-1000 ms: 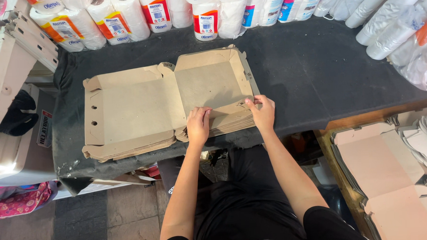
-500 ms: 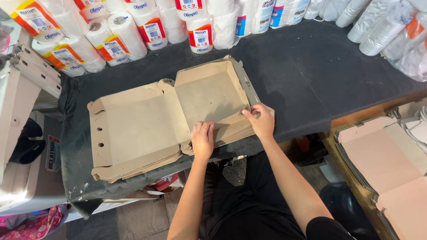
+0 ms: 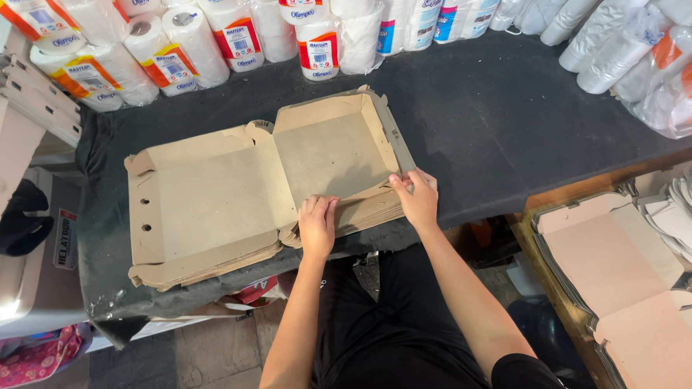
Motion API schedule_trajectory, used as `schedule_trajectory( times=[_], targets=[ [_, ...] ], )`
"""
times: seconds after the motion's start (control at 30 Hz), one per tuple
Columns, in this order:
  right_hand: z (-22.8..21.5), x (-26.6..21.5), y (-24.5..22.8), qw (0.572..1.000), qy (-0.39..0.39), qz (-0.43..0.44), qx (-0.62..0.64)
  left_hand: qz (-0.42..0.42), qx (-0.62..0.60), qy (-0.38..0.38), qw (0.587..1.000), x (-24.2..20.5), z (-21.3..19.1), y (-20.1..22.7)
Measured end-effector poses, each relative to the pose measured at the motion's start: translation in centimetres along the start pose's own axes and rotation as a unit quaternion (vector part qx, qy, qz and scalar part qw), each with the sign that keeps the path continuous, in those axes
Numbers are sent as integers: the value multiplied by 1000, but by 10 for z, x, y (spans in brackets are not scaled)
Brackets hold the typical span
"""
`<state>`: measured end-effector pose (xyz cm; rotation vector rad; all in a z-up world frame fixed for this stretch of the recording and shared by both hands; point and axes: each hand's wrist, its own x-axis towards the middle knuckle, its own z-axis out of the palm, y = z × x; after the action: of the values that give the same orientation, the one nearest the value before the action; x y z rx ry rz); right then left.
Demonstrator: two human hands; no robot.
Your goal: The person assembles cardboard boxes by hand, folding the flaps and sides of individual flat sheets into finished box shapes and stacking them.
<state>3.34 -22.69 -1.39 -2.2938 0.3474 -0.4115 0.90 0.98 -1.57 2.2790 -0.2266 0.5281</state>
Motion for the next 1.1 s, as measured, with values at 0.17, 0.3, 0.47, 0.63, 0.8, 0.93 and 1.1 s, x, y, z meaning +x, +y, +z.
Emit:
schedule_trajectory(
  times=[0.17, 0.3, 0.47, 0.63, 0.8, 0.93, 1.1],
  targets=[
    [-25, -2, -18, 998, -28, -2, 56, 14, -48, 49, 998, -7, -16, 16],
    [-31, 19, -9, 994, -31, 13, 108, 17, -91, 74, 993, -19, -44, 37],
    [-61, 28, -61, 957, -52, 32, 285, 38, -111, 73, 990, -39, -61, 53],
    [-81, 38, -86, 868, -150, 125, 457, 56, -123, 50, 990, -62, -68, 56],
    [-54, 74, -55, 831, -229, 216, 458, 46, -122, 18, 991, -74, -66, 49],
    [-35, 85, -28, 844, -204, 184, 461, 39, -114, 17, 993, -72, -63, 51],
    [-40, 77, -34, 833, -153, 198, 494, 34, -119, 24, 992, -71, -65, 56]
  ],
)
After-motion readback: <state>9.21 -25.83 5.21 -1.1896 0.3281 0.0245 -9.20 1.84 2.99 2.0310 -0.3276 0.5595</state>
